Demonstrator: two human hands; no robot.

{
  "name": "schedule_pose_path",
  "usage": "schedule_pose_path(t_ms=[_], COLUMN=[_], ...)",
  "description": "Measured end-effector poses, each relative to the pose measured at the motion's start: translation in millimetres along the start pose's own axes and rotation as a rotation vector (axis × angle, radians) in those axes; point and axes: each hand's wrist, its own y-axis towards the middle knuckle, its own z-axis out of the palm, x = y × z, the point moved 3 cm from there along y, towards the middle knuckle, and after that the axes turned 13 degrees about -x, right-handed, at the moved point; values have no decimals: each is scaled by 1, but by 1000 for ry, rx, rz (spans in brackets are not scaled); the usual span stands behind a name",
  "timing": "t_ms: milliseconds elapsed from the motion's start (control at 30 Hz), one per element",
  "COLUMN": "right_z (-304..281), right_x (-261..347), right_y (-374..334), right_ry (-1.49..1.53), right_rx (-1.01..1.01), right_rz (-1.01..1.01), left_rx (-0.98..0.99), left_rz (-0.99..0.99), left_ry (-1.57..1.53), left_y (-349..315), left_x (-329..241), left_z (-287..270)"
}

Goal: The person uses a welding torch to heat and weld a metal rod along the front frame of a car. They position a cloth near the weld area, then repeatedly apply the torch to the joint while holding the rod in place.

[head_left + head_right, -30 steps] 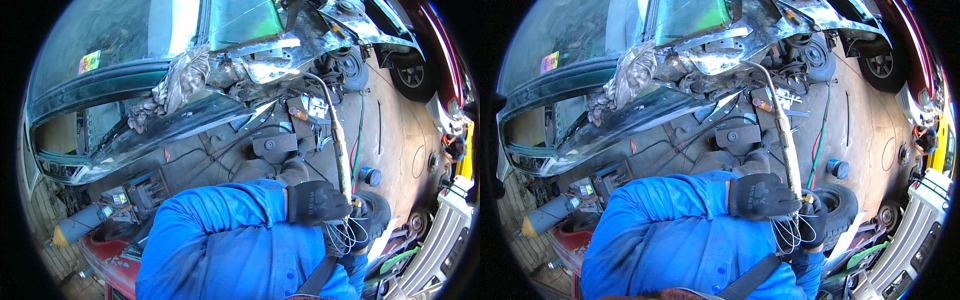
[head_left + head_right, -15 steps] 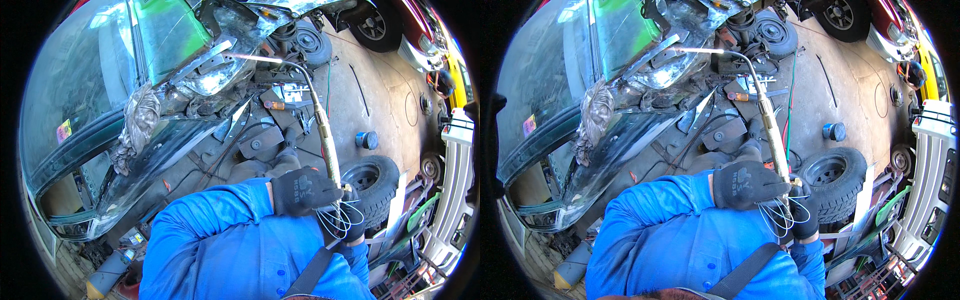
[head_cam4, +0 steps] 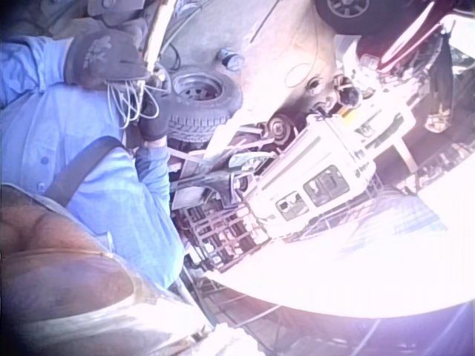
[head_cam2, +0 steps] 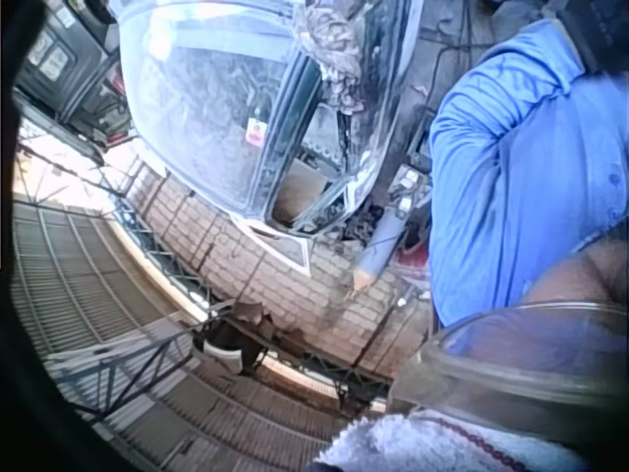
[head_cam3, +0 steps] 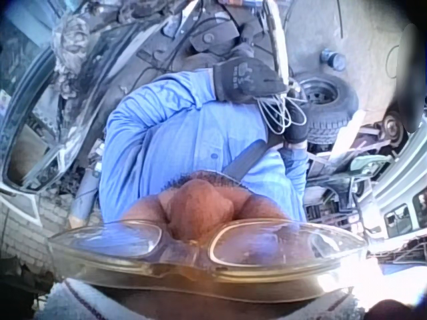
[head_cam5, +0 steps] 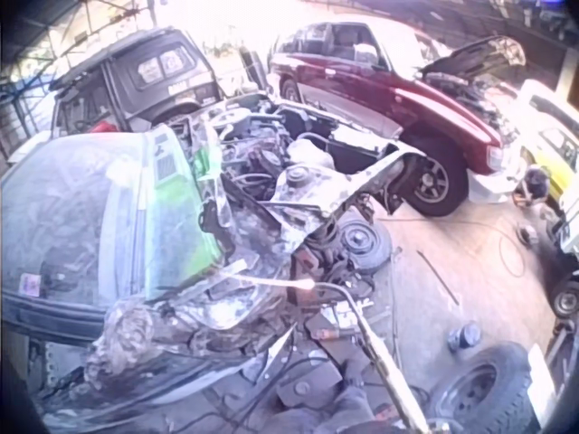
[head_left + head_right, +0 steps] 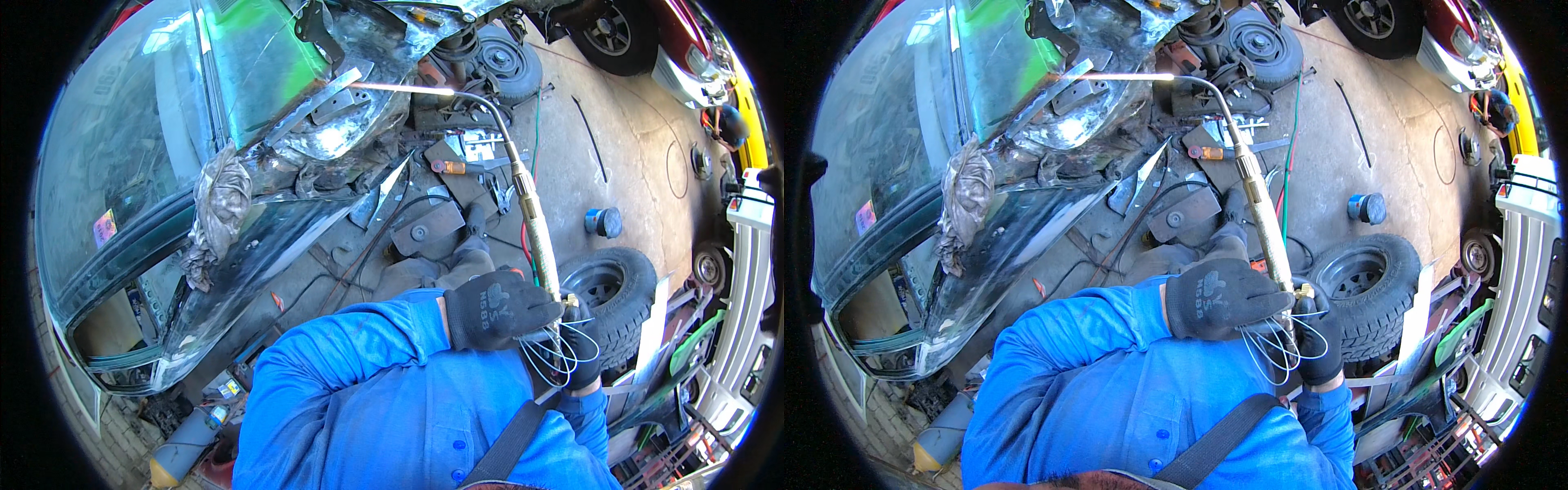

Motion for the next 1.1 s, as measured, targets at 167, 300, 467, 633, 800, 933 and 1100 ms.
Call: schedule_pose_path(t_ms=[167, 300, 467, 633, 800, 933, 1100], right_z=[-6, -9, -11, -10, -9, -8, -5], right_x=[-3, -3, -2, -6, -7, -5, -6], right_y=[3, 7, 9, 9, 10, 10, 10], right_ry=[5, -84, -113, -45, -40, -37, 22], right_rx=[-9, -14, -47, -54, -54, -33, -47], right_rz=[-3, -42, -79, -33, -32, -47, 13], left_rx=[77, 51, 54, 37, 17, 15, 34], left_rz=[-69, -58, -56, -52, -46, -39, -57], left_ry=[19, -7, -12, -10, 7, 11, -5], left_y=[0, 2, 3, 2, 1, 0, 2], left_x=[-1, 2, 4, 5, 6, 5, 7], left_z=[4, 5, 8, 12, 12, 11, 9])
